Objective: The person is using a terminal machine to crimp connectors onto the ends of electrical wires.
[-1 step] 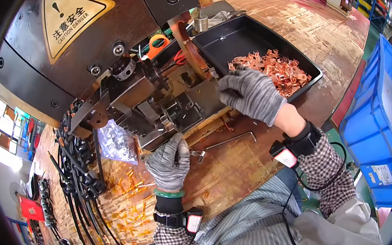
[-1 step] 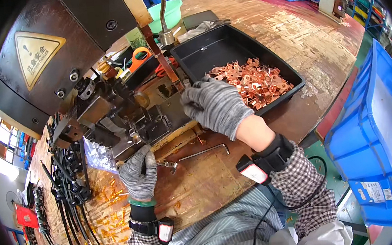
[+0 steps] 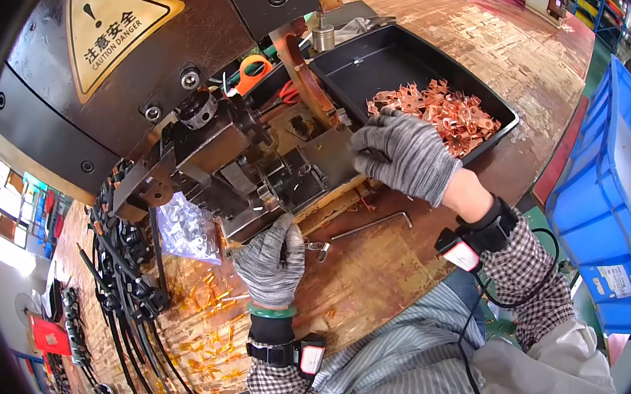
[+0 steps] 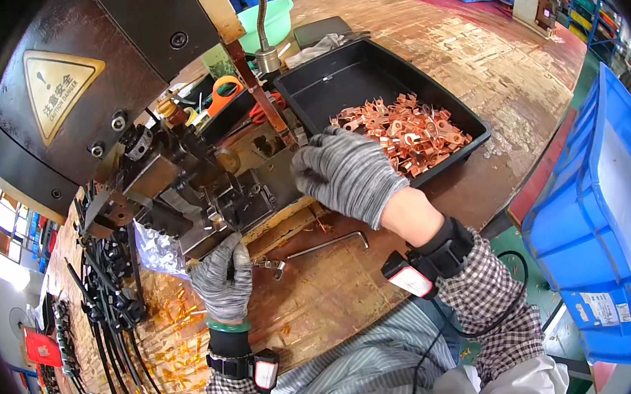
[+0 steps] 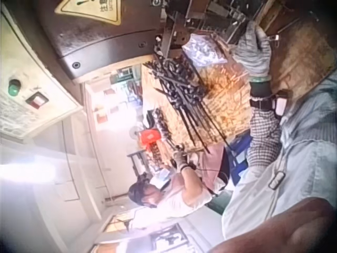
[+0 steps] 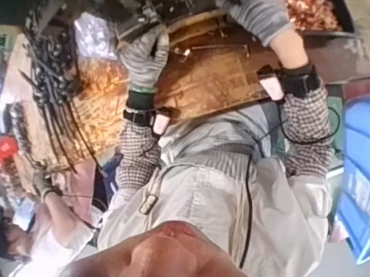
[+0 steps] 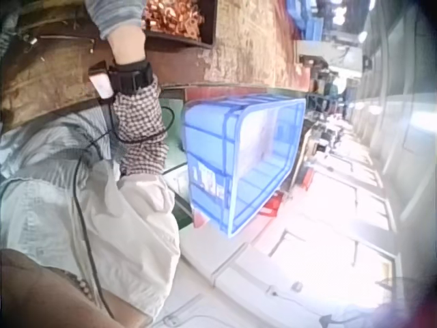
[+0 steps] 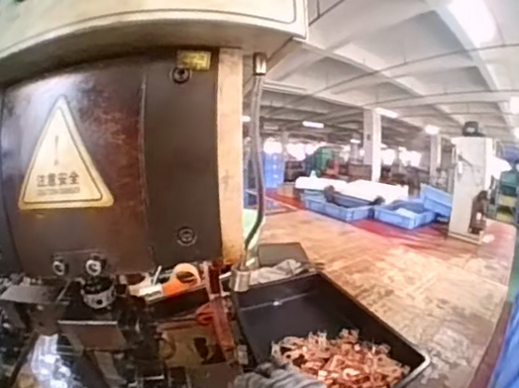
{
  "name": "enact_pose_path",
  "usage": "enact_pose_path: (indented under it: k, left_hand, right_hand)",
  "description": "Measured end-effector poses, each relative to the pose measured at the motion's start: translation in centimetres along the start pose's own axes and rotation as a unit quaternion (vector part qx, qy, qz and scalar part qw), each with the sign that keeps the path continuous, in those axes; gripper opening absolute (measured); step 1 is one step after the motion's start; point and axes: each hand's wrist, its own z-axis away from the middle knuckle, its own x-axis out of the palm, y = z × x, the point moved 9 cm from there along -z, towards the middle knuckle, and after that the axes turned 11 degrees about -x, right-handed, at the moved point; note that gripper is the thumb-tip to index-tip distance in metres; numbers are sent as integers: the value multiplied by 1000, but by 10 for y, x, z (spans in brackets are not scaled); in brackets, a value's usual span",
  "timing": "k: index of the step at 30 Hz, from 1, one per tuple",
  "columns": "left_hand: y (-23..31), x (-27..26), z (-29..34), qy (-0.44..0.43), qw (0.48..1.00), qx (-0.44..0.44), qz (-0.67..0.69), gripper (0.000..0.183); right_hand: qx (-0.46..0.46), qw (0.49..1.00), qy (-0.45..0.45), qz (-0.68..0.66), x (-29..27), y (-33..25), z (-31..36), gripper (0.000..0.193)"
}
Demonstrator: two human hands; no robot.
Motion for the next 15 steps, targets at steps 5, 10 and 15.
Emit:
enact_pose_path:
  k: [5, 10, 15]
  left_hand:
    - [-4, 5, 1, -9, 999, -22, 25, 17]
    - [-4, 5, 1, -15, 999, -31, 27, 17]
    - [-7, 6, 2, -13, 999, -27, 22, 16]
  right_hand:
    - [-48, 997, -37, 55, 21, -18, -7, 25]
    - [-72, 994, -41, 71, 31, -22, -15, 20]
    - [-97, 977, -56, 181, 32, -35, -16, 16]
